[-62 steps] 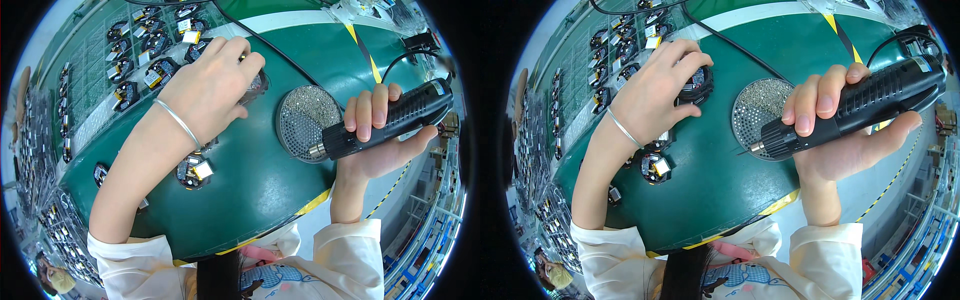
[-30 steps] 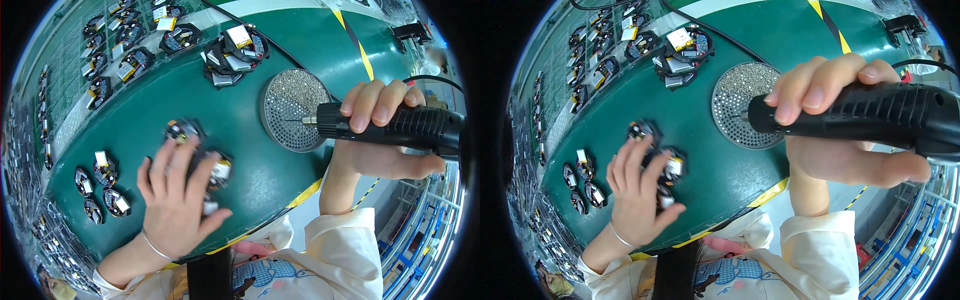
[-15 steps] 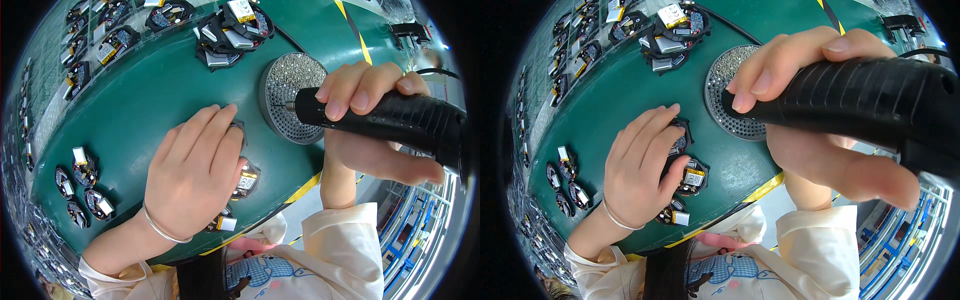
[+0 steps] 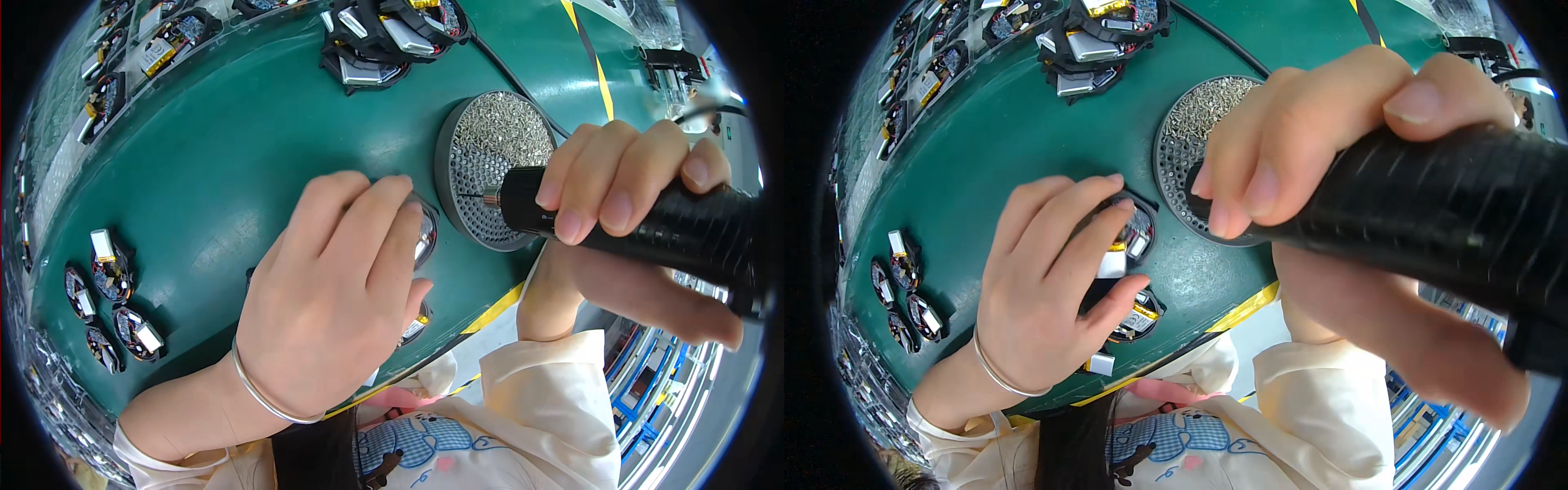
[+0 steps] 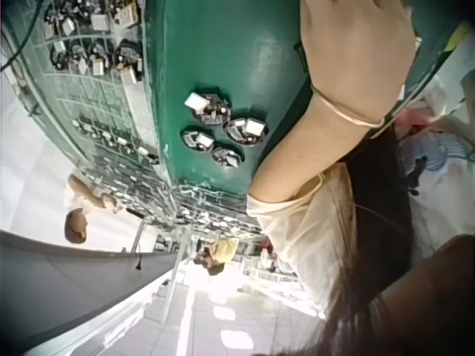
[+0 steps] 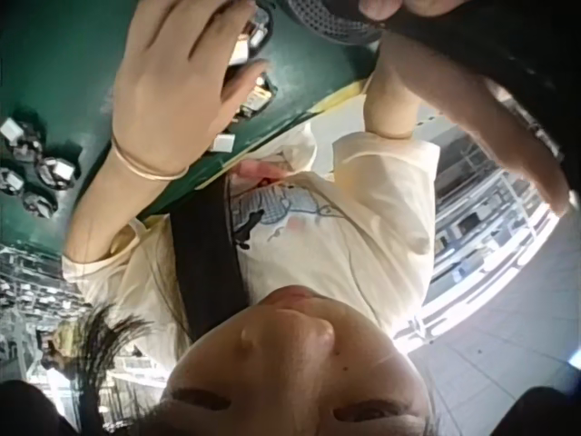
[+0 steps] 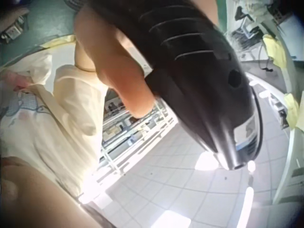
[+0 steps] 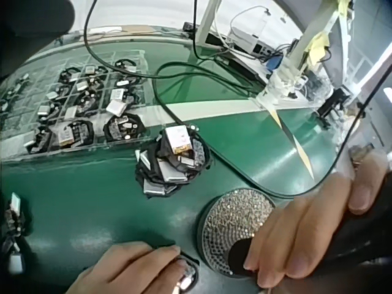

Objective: Assembling small electronic devices using an electric screwdriver at a factory workbench.

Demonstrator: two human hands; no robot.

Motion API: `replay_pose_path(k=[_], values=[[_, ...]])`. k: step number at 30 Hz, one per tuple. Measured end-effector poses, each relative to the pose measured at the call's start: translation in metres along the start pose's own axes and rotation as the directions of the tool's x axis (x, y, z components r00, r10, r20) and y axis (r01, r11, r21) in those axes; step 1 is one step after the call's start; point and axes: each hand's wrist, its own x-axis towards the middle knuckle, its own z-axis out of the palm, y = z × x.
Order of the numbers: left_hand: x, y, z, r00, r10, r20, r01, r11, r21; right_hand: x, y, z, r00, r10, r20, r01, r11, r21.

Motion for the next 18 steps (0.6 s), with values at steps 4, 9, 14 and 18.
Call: replay_pose_path(k=[4, 9, 14, 18], values=[[0.0, -0.003, 0.006, 0.999, -0.007, -0.035, 0.007, 1.0, -0.002, 0.0, 0.001, 0.005, 1.0, -0.022, 0.01, 0.022, 1.0, -0.009], [-0.004, -0.008, 0.017, 0.991, 0.078, -0.112, -0.081, 0.996, -0.024, -0.005, -0.001, 0.009, 0.997, -0.043, -0.071, 0.038, 0.998, -0.057], [-0.003, -0.006, 0.017, 0.995, 0.055, -0.078, -0.056, 0.998, -0.007, -0.009, -0.018, 0.008, 0.969, -0.041, -0.244, 0.037, 0.999, -0.022], [-0.002, -0.007, 0.018, 0.993, 0.064, -0.097, -0.065, 0.998, -0.001, -0.005, -0.018, 0.023, 0.945, -0.007, -0.327, 0.042, 0.994, 0.1]])
